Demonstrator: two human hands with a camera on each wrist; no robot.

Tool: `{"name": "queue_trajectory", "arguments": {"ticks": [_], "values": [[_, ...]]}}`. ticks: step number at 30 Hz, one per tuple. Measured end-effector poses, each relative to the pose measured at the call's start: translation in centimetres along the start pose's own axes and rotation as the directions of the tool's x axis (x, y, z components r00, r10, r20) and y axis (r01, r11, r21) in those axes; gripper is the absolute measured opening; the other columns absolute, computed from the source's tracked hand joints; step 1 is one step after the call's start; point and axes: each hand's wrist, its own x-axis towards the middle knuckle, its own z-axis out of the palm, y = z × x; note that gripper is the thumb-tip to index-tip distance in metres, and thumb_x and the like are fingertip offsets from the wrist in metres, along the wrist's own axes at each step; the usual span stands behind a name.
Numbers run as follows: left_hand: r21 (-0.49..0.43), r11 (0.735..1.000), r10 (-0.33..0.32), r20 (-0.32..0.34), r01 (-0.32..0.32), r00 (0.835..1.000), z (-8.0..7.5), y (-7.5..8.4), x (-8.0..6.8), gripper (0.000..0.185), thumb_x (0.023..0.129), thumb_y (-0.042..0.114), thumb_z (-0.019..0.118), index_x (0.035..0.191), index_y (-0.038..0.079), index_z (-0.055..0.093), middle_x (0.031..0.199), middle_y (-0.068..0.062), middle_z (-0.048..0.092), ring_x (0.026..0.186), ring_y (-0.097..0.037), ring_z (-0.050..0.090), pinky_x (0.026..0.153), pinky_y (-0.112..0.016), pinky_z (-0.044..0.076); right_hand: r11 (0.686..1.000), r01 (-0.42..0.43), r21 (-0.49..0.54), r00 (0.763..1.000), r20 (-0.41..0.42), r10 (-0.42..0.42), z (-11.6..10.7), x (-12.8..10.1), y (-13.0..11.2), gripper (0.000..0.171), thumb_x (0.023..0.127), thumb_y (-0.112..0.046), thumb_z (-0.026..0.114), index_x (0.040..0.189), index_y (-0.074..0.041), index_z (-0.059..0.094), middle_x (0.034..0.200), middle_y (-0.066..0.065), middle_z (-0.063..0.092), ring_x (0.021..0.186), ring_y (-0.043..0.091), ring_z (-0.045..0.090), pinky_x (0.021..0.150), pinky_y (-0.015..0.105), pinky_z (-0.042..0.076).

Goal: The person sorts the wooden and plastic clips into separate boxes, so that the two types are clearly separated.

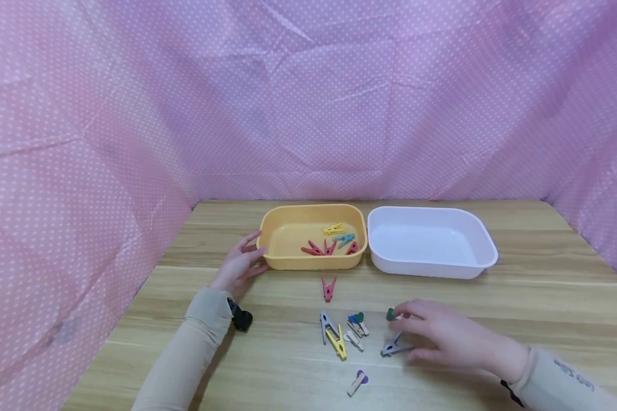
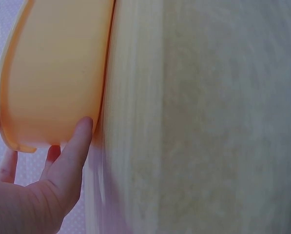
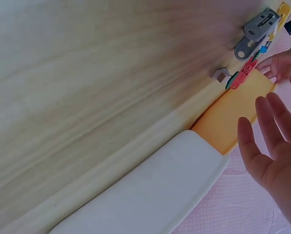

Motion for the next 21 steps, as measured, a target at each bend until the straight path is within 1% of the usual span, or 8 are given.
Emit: {"name": "queue_trajectory", "arguments": {"ticks": [6,10,15,18,21], "values": [[-0.003,1.000,0.002,0.003,-0.002,1.000,0.0,-0.1,0.1,0.059,0.098,0.006,0.049,0.150,0.018,0.025,0.144,-0.021,0.030,0.118,-0.030,0.049,0.102,-0.047,0.043,1.000,0.011,0.000,1.000,-0.002,-0.011,0.6,-0.4,0.0,0.049,0.075,-0.046,0.074,0.117,-0.021,0.065,0.115,-0.002,0.061,0.103,0.016,0.057,0.085,0.039,0.052],[0.003,1.000,0.004,0.004,-0.004,1.000,0.0,-0.1,0.1,0.060,0.097,0.006,0.049,0.150,0.017,0.025,0.144,-0.021,0.030,0.116,-0.028,0.050,0.101,-0.045,0.045,0.999,-0.019,0.032,0.999,0.048,0.018,0.9,-0.5,0.0,0.047,0.077,-0.046,0.073,0.118,-0.023,0.064,0.117,-0.002,0.061,0.105,0.018,0.057,0.086,0.040,0.052],[0.002,1.000,0.002,-0.007,-0.002,1.000,0.0,-0.1,0.1,0.059,0.097,0.006,0.050,0.150,0.018,0.026,0.140,-0.018,0.033,0.113,-0.026,0.051,0.099,-0.044,0.046,0.995,-0.061,0.079,0.991,0.125,0.051,1.0,-0.5,0.2,0.045,0.079,-0.043,0.071,0.119,-0.025,0.063,0.119,-0.003,0.059,0.106,0.018,0.056,0.088,0.041,0.051],[-0.001,1.000,0.005,-0.001,-0.005,1.000,0.0,-0.2,0.1,0.059,0.097,0.006,0.049,0.150,0.017,0.025,0.141,-0.019,0.032,0.114,-0.026,0.051,0.099,-0.044,0.046,0.993,-0.066,0.098,0.988,0.149,0.051,1.1,-0.5,0.4,0.045,0.078,-0.039,0.074,0.119,-0.025,0.063,0.117,-0.005,0.059,0.105,0.017,0.056,0.087,0.040,0.051],[-0.004,1.000,0.008,0.005,-0.008,1.000,0.0,-0.2,0.1,0.059,0.098,0.006,0.049,0.151,0.017,0.025,0.143,-0.020,0.030,0.115,-0.027,0.050,0.100,-0.045,0.046,0.992,-0.059,0.111,0.987,0.154,0.041,1.3,-0.6,0.6,0.044,0.076,-0.034,0.075,0.118,-0.024,0.064,0.115,-0.005,0.059,0.103,0.015,0.057,0.086,0.038,0.052]]}}
